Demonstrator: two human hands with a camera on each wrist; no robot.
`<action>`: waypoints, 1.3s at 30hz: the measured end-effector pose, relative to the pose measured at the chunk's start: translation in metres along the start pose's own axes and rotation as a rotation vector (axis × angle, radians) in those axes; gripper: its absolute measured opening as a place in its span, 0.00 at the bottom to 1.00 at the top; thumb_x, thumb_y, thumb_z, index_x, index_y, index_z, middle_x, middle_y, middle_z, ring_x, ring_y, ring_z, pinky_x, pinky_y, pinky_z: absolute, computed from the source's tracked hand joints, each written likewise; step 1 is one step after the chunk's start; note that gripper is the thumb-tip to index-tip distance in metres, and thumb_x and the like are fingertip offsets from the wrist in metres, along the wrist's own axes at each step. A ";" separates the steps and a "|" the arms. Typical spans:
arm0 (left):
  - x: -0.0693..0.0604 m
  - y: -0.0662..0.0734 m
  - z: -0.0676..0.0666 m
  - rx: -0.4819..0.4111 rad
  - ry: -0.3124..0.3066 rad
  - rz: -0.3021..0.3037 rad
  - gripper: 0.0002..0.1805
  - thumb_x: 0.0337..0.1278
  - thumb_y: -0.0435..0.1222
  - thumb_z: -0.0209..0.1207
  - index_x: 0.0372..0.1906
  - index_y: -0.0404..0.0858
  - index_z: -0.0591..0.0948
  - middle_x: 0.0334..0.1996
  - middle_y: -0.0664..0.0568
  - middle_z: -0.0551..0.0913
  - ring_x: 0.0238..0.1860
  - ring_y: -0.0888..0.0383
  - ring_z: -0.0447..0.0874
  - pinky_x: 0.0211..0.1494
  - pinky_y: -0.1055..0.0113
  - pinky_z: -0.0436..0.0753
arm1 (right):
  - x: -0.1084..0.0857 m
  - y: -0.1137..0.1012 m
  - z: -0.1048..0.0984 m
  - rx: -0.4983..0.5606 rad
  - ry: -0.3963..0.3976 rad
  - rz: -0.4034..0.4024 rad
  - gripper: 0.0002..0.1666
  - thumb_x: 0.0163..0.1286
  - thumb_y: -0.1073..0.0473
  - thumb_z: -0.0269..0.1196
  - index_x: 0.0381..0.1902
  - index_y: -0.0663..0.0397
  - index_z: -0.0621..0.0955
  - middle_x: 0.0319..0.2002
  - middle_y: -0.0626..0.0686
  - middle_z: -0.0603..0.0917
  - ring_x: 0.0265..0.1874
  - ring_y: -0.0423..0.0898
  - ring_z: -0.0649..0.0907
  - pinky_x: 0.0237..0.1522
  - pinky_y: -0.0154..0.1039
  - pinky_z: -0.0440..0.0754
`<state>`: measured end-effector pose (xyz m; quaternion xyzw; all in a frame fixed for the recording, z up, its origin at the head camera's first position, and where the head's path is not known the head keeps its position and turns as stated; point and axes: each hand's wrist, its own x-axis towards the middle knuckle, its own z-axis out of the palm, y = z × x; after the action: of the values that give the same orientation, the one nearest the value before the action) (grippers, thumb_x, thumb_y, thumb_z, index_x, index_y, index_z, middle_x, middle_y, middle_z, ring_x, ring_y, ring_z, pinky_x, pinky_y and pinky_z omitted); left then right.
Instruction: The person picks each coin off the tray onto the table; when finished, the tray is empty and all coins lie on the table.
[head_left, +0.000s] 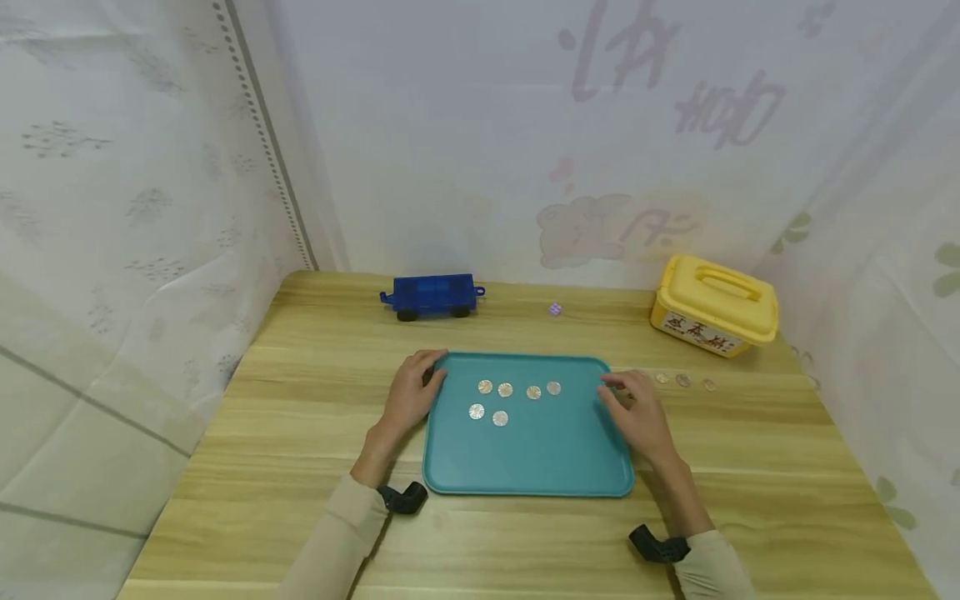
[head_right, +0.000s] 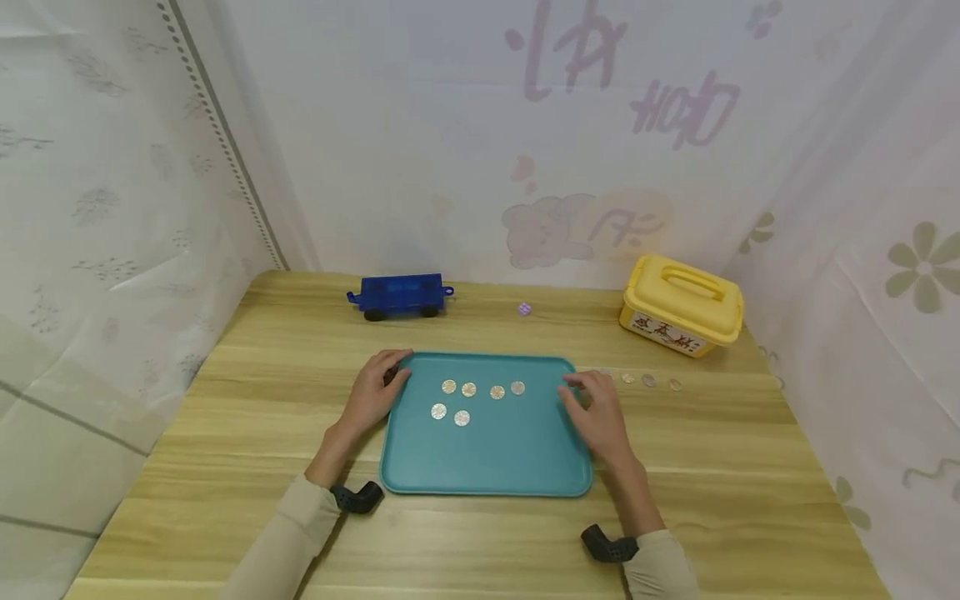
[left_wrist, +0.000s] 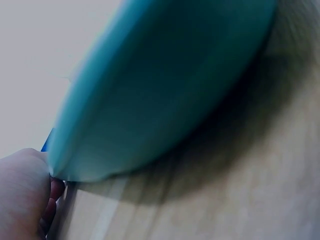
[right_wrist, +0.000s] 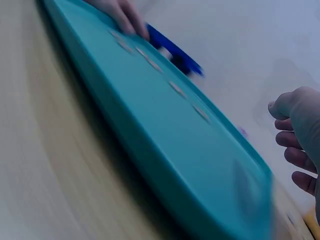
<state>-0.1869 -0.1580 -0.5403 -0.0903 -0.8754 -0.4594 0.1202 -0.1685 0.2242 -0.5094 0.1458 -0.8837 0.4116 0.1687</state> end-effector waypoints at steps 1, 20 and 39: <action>0.000 0.000 0.000 0.001 0.004 -0.001 0.20 0.67 0.33 0.60 0.62 0.35 0.80 0.57 0.42 0.82 0.54 0.46 0.79 0.57 0.51 0.78 | 0.001 -0.007 0.007 0.015 -0.034 0.004 0.12 0.67 0.64 0.67 0.47 0.62 0.85 0.44 0.56 0.84 0.46 0.43 0.75 0.45 0.32 0.74; 0.002 0.001 0.000 0.006 -0.008 -0.002 0.20 0.67 0.33 0.60 0.62 0.35 0.80 0.57 0.42 0.82 0.57 0.45 0.78 0.60 0.50 0.77 | -0.008 -0.067 0.107 -0.121 -0.264 -0.234 0.19 0.64 0.50 0.70 0.51 0.50 0.84 0.45 0.48 0.84 0.47 0.47 0.79 0.54 0.47 0.76; 0.001 -0.001 0.000 0.014 -0.017 -0.020 0.20 0.68 0.33 0.60 0.63 0.35 0.79 0.57 0.42 0.82 0.53 0.46 0.78 0.57 0.52 0.77 | -0.006 -0.065 0.109 -0.037 -0.358 -0.207 0.10 0.64 0.54 0.71 0.41 0.46 0.82 0.42 0.47 0.81 0.46 0.46 0.77 0.55 0.51 0.71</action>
<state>-0.1883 -0.1589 -0.5409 -0.0847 -0.8804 -0.4537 0.1090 -0.1563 0.0999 -0.5336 0.3038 -0.8872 0.3433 0.0528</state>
